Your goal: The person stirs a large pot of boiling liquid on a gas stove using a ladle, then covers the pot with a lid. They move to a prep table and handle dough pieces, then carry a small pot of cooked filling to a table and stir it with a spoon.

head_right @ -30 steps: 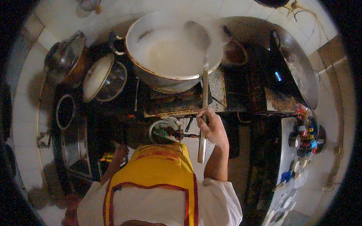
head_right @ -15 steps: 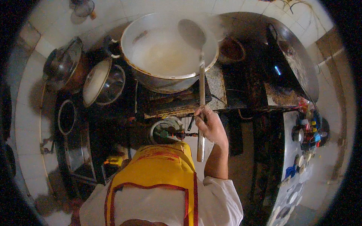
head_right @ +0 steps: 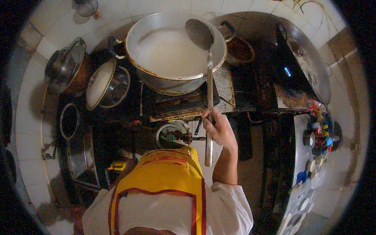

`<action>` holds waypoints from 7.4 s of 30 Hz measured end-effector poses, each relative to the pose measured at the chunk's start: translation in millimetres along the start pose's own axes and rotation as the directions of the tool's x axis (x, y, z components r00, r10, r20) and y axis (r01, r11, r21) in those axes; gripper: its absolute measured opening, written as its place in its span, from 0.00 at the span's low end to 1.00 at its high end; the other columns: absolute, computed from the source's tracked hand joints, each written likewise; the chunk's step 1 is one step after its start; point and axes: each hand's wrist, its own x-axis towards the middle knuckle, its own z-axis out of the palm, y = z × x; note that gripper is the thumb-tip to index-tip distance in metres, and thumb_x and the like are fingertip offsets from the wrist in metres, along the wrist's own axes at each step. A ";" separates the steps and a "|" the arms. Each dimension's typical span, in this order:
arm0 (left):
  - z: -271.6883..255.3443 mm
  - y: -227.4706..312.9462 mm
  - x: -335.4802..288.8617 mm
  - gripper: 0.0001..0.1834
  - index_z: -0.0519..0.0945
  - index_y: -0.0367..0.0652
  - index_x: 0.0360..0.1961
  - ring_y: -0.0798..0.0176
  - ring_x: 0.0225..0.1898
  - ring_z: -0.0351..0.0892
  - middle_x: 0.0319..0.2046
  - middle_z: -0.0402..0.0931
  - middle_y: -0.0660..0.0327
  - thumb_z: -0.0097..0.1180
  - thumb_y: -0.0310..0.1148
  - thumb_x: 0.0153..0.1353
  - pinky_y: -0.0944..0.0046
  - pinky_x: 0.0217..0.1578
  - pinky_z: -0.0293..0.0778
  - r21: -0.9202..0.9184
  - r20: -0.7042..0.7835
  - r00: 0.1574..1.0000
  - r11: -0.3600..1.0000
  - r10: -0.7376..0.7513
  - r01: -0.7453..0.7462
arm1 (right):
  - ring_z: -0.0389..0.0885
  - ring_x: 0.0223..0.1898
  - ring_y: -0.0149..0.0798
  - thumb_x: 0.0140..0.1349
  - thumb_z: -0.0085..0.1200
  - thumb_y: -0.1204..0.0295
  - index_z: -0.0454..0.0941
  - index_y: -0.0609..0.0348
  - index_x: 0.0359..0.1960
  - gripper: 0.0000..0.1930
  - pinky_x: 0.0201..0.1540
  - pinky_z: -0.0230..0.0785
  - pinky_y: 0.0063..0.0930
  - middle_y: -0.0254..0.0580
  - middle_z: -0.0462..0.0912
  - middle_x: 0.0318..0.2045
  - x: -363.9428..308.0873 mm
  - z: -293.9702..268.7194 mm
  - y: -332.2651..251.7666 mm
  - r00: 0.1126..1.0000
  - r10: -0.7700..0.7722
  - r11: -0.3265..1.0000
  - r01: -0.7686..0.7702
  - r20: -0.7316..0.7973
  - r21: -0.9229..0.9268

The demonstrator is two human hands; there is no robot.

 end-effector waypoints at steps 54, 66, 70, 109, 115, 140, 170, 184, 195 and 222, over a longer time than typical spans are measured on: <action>24.0 30.0 -41.2 0.08 0.75 0.46 0.33 0.60 0.32 0.75 0.29 0.75 0.59 0.58 0.37 0.61 0.58 0.34 0.73 -0.042 -0.180 0.976 0.992 -0.124 0.118 | 0.67 0.25 0.28 0.63 0.48 0.82 0.71 0.64 0.41 0.06 0.30 0.64 0.24 0.32 0.71 0.24 -0.4 -7.7 4.7 0.999 -0.042 0.999 0.042 0.015 0.012; 16.1 3.9 -5.5 0.10 0.76 0.47 0.27 0.61 0.22 0.74 0.22 0.74 0.64 0.61 0.38 0.61 0.60 0.26 0.71 -0.003 -0.347 0.923 0.985 -0.165 0.175 | 0.67 0.26 0.27 0.65 0.48 0.79 0.70 0.63 0.41 0.05 0.29 0.64 0.24 0.33 0.70 0.23 1.4 -7.8 5.3 0.999 -0.035 0.999 0.034 0.030 0.019; 10.4 5.3 -5.8 0.11 0.76 0.47 0.24 0.62 0.19 0.72 0.19 0.73 0.64 0.59 0.38 0.63 0.61 0.22 0.69 0.253 -0.223 0.972 0.967 0.071 -0.012 | 0.65 0.26 0.26 0.66 0.47 0.79 0.70 0.64 0.41 0.04 0.29 0.63 0.23 0.31 0.68 0.23 0.7 -6.1 2.2 0.999 -0.033 0.998 0.032 0.029 0.045; 6.4 7.8 -6.1 0.12 0.83 0.46 0.39 0.53 0.40 0.82 0.40 0.83 0.55 0.51 0.38 0.64 0.57 0.40 0.77 0.937 0.267 0.922 -0.300 0.281 -0.180 | 0.63 0.28 0.26 0.66 0.47 0.81 0.70 0.63 0.42 0.05 0.32 0.61 0.22 0.30 0.67 0.26 0.4 -9.8 -3.1 0.999 0.019 0.995 -0.022 0.035 0.099; 17.0 16.4 -26.4 0.14 0.83 0.43 0.41 0.56 0.35 0.80 0.35 0.81 0.55 0.53 0.39 0.63 0.60 0.34 0.75 0.651 -0.165 0.956 0.755 0.241 -0.078 | 0.63 0.28 0.27 0.65 0.48 0.81 0.70 0.62 0.42 0.05 0.32 0.61 0.23 0.30 0.67 0.26 1.9 -10.6 -1.4 0.999 0.046 0.995 -0.047 0.011 0.089; -16.4 -18.0 33.9 0.12 0.83 0.47 0.32 0.59 0.27 0.79 0.28 0.80 0.61 0.55 0.41 0.65 0.54 0.28 0.75 0.503 -0.279 0.960 0.854 0.013 0.135 | 0.66 0.28 0.26 0.67 0.45 0.80 0.68 0.59 0.41 0.04 0.32 0.64 0.20 0.29 0.67 0.27 13.5 -21.9 -5.6 1.000 0.016 0.996 -0.015 -0.011 0.084; 10.6 -18.1 -16.1 0.11 0.72 0.50 0.25 0.65 0.15 0.62 0.17 0.64 0.66 0.52 0.35 0.67 0.63 0.19 0.64 -0.201 -0.123 0.991 0.979 -0.048 0.022 | 0.72 0.21 0.34 0.70 0.42 0.69 0.69 0.65 0.56 0.17 0.20 0.74 0.31 0.49 0.71 0.33 134.0 -50.3 -39.4 0.747 -0.216 0.138 -0.614 0.629 0.777; 20.4 -25.5 18.7 0.07 0.75 0.39 0.35 0.66 0.14 0.63 0.18 0.68 0.63 0.55 0.32 0.66 0.62 0.15 0.60 -0.146 -0.229 0.971 0.989 -0.069 0.036 | 0.69 0.17 0.26 0.60 0.53 0.68 0.69 0.56 0.43 0.12 0.14 0.66 0.18 0.36 0.71 0.27 73.8 -41.4 -212.4 0.976 -0.210 0.978 0.210 0.053 0.005; 0.8 -30.2 17.3 0.10 0.78 0.40 0.36 0.61 0.22 0.75 0.25 0.77 0.60 0.57 0.36 0.66 0.61 0.23 0.72 -0.164 -0.171 0.985 0.986 -0.039 0.011 | 0.66 0.35 0.26 0.59 0.51 0.75 0.72 0.56 0.45 0.12 0.39 0.61 0.20 0.30 0.68 0.32 99.0 -48.9 -147.6 0.967 -0.141 0.827 0.233 0.212 -0.511; -12.1 -30.6 -5.2 0.08 0.76 0.47 0.29 0.64 0.20 0.72 0.21 0.72 0.63 0.56 0.36 0.65 0.63 0.21 0.70 -0.385 0.050 0.995 0.917 -0.087 0.099 | 0.77 0.17 0.33 0.70 0.46 0.71 0.68 0.61 0.46 0.09 0.17 0.79 0.31 0.43 0.71 0.24 109.6 -55.0 -112.2 0.850 -0.250 0.605 -0.236 0.463 0.760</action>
